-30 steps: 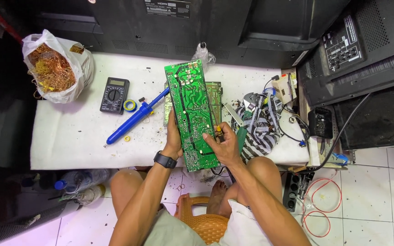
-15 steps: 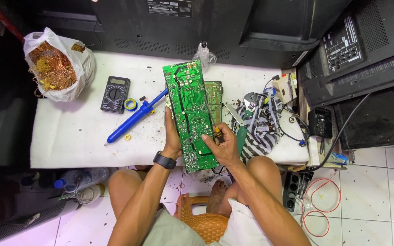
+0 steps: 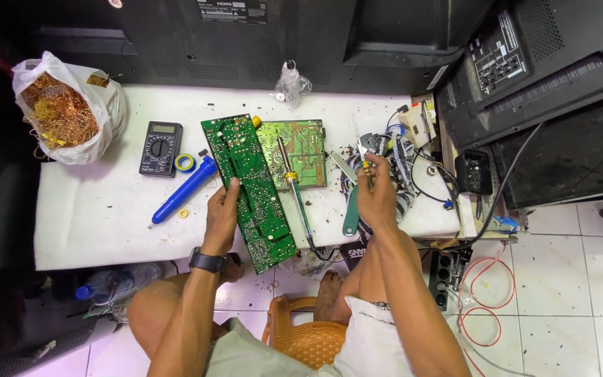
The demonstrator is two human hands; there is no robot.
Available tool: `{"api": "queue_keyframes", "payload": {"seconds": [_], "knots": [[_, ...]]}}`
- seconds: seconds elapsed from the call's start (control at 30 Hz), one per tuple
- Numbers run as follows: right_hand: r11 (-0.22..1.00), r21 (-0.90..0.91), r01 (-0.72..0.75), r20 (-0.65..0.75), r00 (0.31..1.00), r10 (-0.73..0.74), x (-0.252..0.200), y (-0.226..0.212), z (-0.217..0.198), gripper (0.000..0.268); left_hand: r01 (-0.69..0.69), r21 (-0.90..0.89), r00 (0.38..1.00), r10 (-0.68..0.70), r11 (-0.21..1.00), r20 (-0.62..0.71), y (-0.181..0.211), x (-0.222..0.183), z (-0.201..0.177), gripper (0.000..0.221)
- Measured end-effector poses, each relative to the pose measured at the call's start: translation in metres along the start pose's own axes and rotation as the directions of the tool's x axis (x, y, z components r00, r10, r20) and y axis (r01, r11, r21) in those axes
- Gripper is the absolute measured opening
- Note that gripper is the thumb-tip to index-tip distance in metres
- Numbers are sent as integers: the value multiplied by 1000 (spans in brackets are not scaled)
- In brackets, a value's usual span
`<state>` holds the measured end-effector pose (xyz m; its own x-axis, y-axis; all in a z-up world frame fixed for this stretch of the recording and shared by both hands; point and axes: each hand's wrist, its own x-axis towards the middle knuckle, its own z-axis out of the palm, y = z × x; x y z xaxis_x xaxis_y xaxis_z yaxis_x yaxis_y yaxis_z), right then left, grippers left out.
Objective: Using a soldering iron and a desoldering pump to remove solder from components on a printed circuit board.
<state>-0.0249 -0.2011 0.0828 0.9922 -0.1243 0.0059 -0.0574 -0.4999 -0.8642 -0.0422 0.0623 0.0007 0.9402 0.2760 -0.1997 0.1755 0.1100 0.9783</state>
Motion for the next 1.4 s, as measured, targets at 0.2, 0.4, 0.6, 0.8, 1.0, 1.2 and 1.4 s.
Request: {"api": "queue_keyframes", "payload": {"seconds": [0.2, 0.4, 0.6, 0.8, 1.0, 1.2, 1.4], "knots": [[976, -88, 198, 14, 980, -197, -3, 21, 28, 20, -35, -71, 999, 35, 997, -11, 8, -12, -2, 34], [949, 82, 306, 417, 854, -311, -51, -35, 47, 68, -167, -80, 986, 168, 983, 1, 89, -46, 26, 26], [898, 359, 253, 392, 833, -391, -53, -28, 67, 54, -4, -487, 997, 39, 873, 63, 37, -28, 24, 44], [747, 664, 14, 371, 861, -347, -29, 2, 62, 47, 116, -539, 978, -2, 834, 208, 35, -27, 18, 72], [521, 801, -295, 437, 883, -173, -18, 39, 58, 45, 53, -506, 950, 113, 861, 292, 45, -33, 19, 65], [354, 833, -426, 493, 862, -123, -21, 28, 56, 50, -147, -430, 986, 96, 891, -140, 42, -18, 18, 31], [220, 861, -458, 485, 870, -91, -18, 21, 55, 45, 25, -277, 999, -35, 960, -32, 49, -24, 26, 42]]}}
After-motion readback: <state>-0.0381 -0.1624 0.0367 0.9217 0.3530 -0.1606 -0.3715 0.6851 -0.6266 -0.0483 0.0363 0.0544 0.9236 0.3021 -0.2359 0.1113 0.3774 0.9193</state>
